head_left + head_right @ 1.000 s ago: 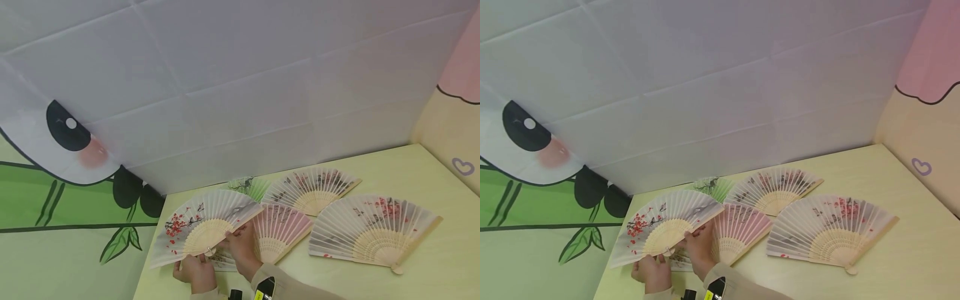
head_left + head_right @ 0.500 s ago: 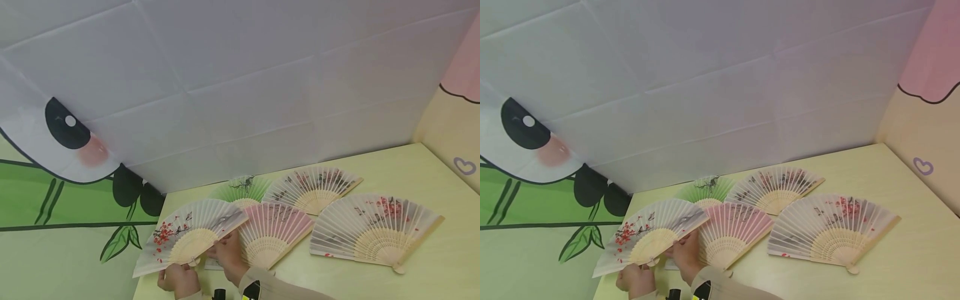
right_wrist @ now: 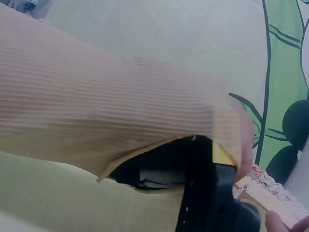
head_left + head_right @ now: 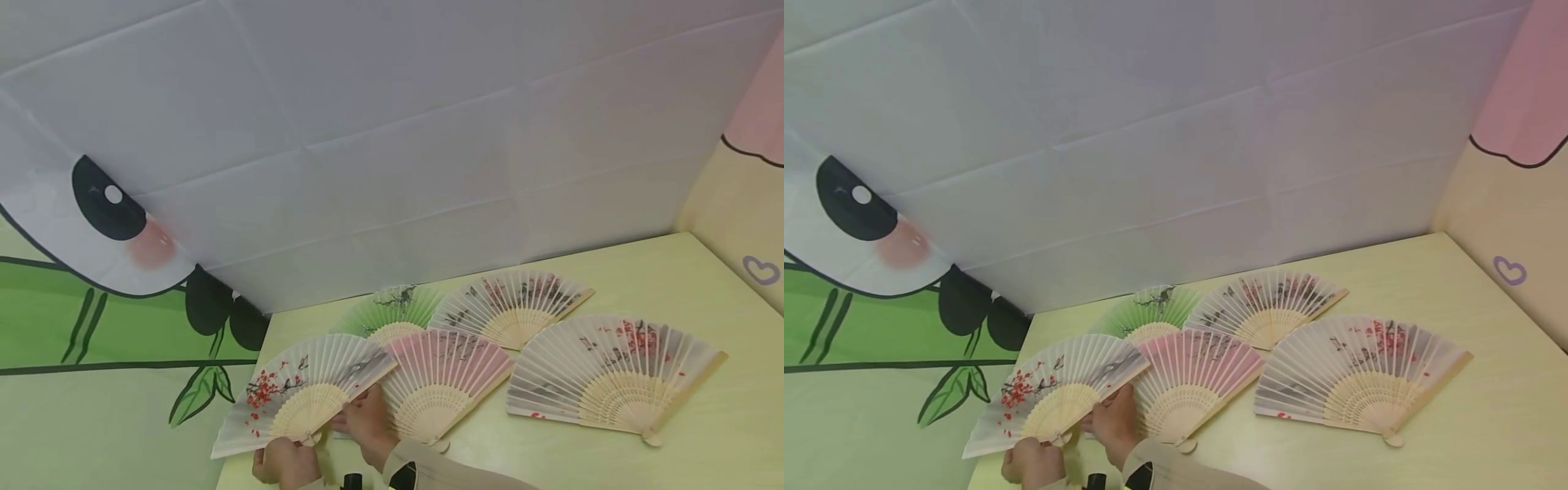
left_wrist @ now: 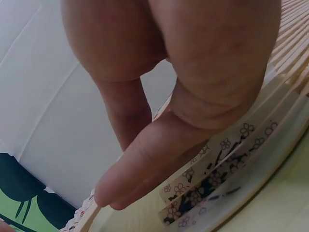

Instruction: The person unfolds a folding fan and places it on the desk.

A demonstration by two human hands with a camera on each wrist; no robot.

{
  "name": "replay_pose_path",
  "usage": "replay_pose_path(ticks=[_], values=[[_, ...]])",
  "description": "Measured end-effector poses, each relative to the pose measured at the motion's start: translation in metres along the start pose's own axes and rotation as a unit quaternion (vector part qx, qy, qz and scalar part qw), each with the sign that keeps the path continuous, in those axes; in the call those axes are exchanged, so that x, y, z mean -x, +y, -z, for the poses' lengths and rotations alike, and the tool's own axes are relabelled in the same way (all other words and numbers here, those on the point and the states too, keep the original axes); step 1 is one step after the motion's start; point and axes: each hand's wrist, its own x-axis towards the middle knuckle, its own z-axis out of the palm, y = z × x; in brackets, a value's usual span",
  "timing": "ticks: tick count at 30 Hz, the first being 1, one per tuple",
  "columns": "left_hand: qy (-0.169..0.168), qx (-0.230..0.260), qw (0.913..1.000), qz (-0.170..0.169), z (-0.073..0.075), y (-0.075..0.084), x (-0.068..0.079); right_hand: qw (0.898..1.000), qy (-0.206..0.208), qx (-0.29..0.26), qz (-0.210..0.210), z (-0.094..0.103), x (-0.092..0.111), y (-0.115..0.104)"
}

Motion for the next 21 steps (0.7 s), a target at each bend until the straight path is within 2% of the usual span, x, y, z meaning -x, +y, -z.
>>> replay_pose_path(ticks=[4,7,15,21], values=[[0.004,-0.011,0.9999,0.000,0.001,0.001,0.001,1.000,0.004,0.013,0.004,-0.001,0.001,0.001],[0.005,-0.036,0.9993,0.003,0.001,0.001,0.003,1.000,0.006,0.026,0.003,-0.002,0.001,0.002],[-0.016,-0.053,0.9984,0.012,0.003,0.004,0.009,0.999,-0.008,0.042,0.008,-0.001,0.000,0.000],[-0.019,-0.115,0.9932,0.009,0.001,0.005,0.010,0.998,-0.030,0.044,-0.015,-0.001,0.002,-0.002]])
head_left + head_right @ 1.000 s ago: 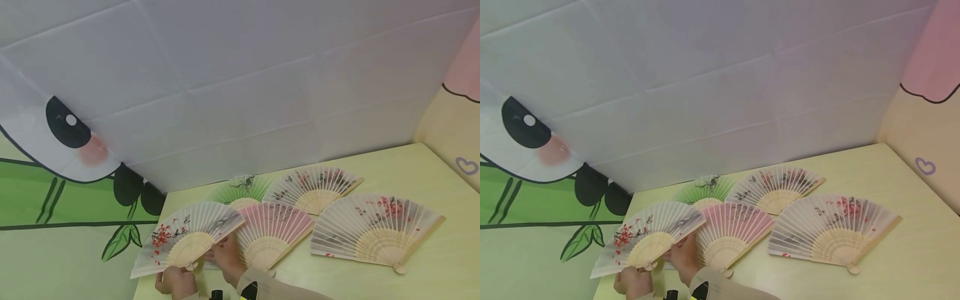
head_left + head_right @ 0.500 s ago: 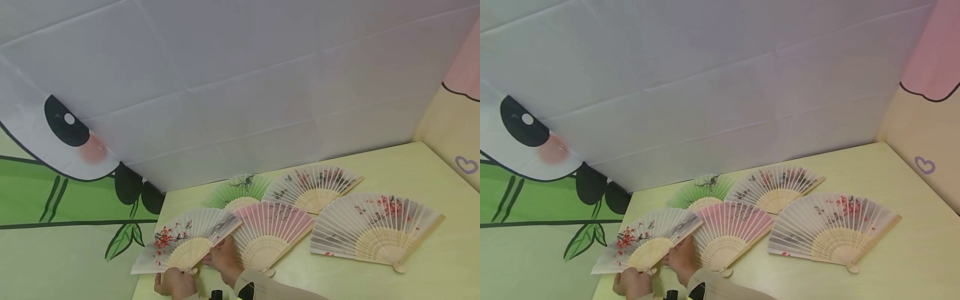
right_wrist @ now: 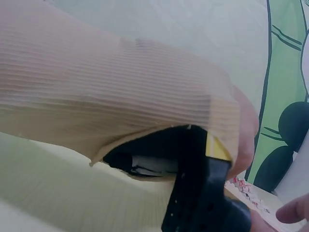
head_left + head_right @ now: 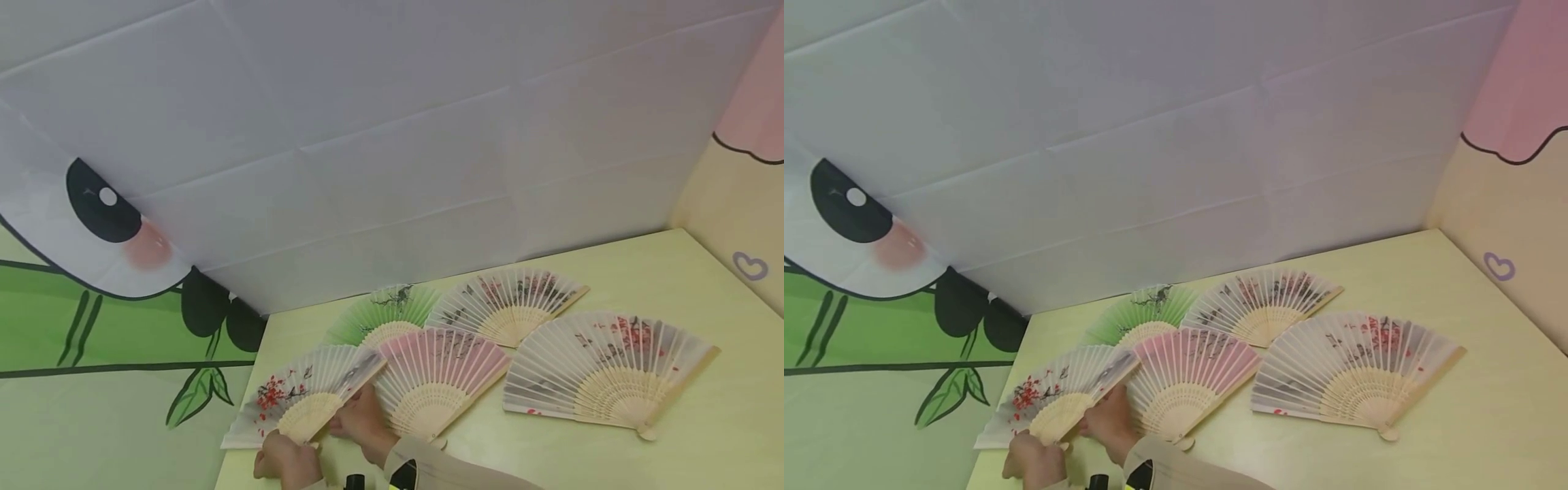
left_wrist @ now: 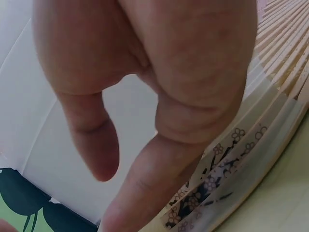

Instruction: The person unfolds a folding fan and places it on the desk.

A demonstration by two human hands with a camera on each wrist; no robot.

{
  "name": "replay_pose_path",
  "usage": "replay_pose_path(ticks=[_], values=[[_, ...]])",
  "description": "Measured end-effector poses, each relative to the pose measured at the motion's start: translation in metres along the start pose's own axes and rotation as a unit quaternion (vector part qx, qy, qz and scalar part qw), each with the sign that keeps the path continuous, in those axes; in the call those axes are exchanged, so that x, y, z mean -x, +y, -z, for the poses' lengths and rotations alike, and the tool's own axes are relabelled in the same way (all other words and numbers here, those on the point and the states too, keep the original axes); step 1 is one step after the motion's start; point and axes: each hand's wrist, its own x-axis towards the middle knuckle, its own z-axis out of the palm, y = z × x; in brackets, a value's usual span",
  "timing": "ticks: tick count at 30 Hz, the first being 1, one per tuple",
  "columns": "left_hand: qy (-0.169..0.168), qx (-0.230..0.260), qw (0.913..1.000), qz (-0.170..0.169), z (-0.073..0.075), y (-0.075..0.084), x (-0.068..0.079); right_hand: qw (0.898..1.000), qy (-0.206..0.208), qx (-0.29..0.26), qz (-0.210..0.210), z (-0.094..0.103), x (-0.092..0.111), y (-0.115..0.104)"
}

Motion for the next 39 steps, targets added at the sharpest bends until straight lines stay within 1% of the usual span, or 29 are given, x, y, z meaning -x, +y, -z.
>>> replay_pose_path(ticks=[5,11,17,19,23,26,32,34,39], values=[[0.009,-0.012,0.9999,0.003,-0.002,0.002,0.001,1.000,-0.009,0.010,-0.016,0.000,0.004,0.000],[0.014,-0.022,0.9997,-0.003,0.001,0.002,0.002,0.999,-0.009,0.031,-0.025,0.004,0.007,0.000],[0.031,-0.001,0.9985,-0.045,0.001,0.001,0.004,0.999,-0.011,0.029,-0.036,0.013,0.010,-0.005],[0.035,-0.009,0.9976,-0.060,-0.001,0.001,0.005,0.999,-0.017,0.020,-0.037,0.017,0.010,-0.010],[0.035,-0.044,0.9959,-0.071,-0.004,0.001,0.010,0.998,-0.041,0.002,-0.037,0.028,0.011,-0.020],[0.031,-0.060,0.9949,-0.075,-0.005,0.001,0.014,0.998,-0.058,-0.010,-0.030,0.038,0.013,-0.030],[0.009,-0.064,0.9944,-0.083,-0.010,-0.001,0.026,0.996,-0.071,-0.044,-0.010,0.057,0.014,-0.048],[0.001,-0.064,0.9943,-0.085,-0.011,-0.003,0.029,0.996,-0.071,-0.044,-0.003,0.064,0.014,-0.055],[-0.014,-0.044,0.9943,-0.096,-0.018,-0.010,0.035,0.997,-0.068,-0.033,0.009,0.082,0.018,-0.070]])
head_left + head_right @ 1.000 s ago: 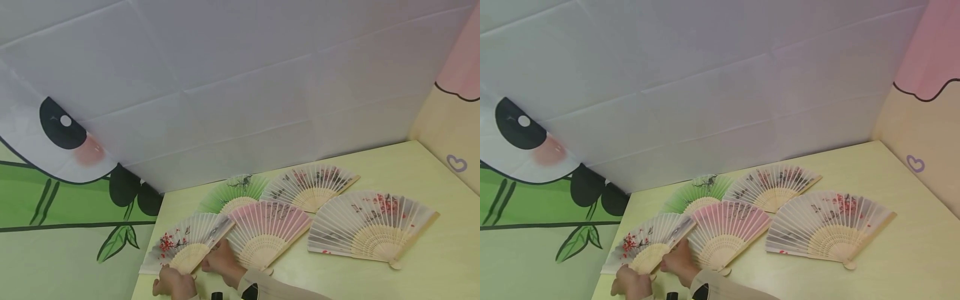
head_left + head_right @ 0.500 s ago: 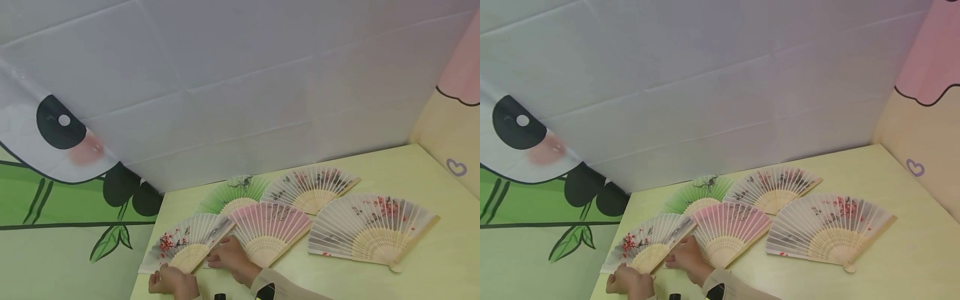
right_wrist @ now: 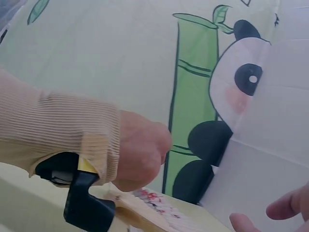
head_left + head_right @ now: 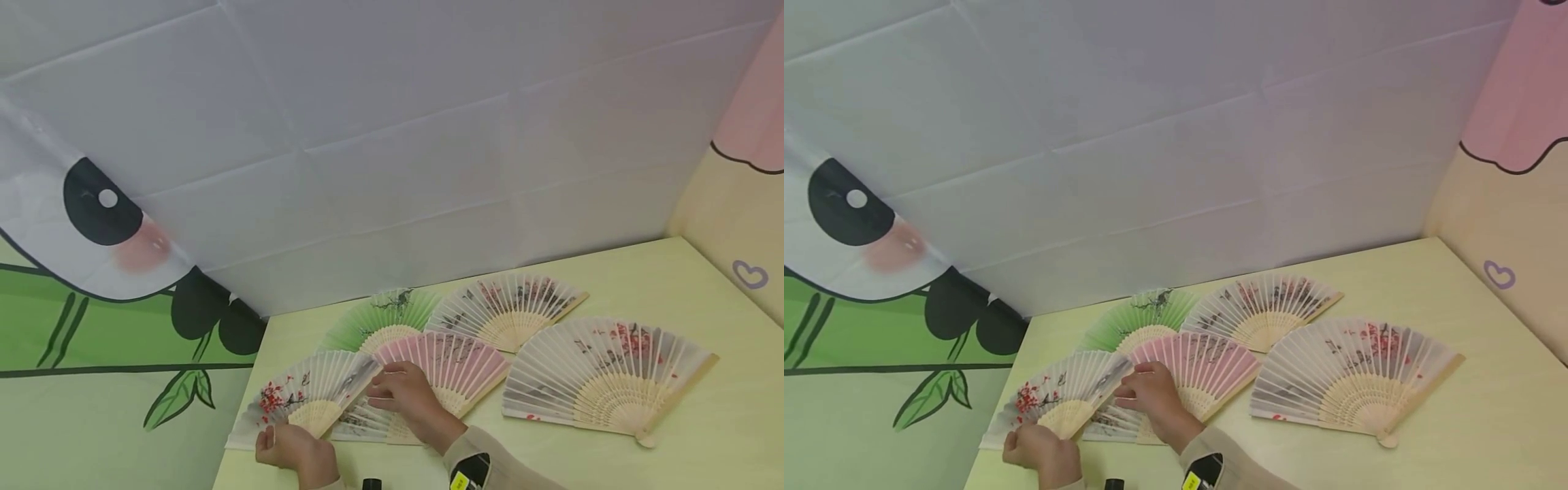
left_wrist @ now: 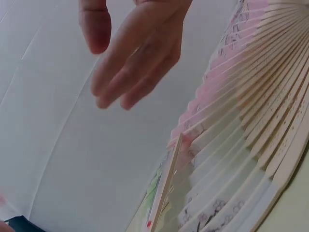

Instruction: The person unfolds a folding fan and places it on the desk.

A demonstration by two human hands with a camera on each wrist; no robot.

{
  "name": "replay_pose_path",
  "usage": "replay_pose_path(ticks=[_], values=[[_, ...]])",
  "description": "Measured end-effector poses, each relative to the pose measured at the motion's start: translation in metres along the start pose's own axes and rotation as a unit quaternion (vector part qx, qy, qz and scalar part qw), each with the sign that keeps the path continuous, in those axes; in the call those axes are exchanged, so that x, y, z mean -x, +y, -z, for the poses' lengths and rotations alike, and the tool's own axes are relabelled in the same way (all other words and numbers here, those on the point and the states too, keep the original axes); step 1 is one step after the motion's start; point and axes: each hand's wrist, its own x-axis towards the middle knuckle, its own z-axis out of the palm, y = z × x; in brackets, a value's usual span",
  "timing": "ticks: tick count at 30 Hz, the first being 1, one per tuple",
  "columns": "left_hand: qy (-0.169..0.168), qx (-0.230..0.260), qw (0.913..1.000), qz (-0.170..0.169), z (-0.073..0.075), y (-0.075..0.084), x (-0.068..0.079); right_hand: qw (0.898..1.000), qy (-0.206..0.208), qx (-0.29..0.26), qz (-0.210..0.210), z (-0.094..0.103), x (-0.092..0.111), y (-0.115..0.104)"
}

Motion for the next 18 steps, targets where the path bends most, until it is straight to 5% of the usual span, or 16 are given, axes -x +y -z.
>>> replay_pose_path(ticks=[18], values=[[-0.097,-0.046,0.9939,-0.024,-0.017,-0.029,0.040,0.998,0.048,-0.004,0.041,0.058,0.017,-0.036]])
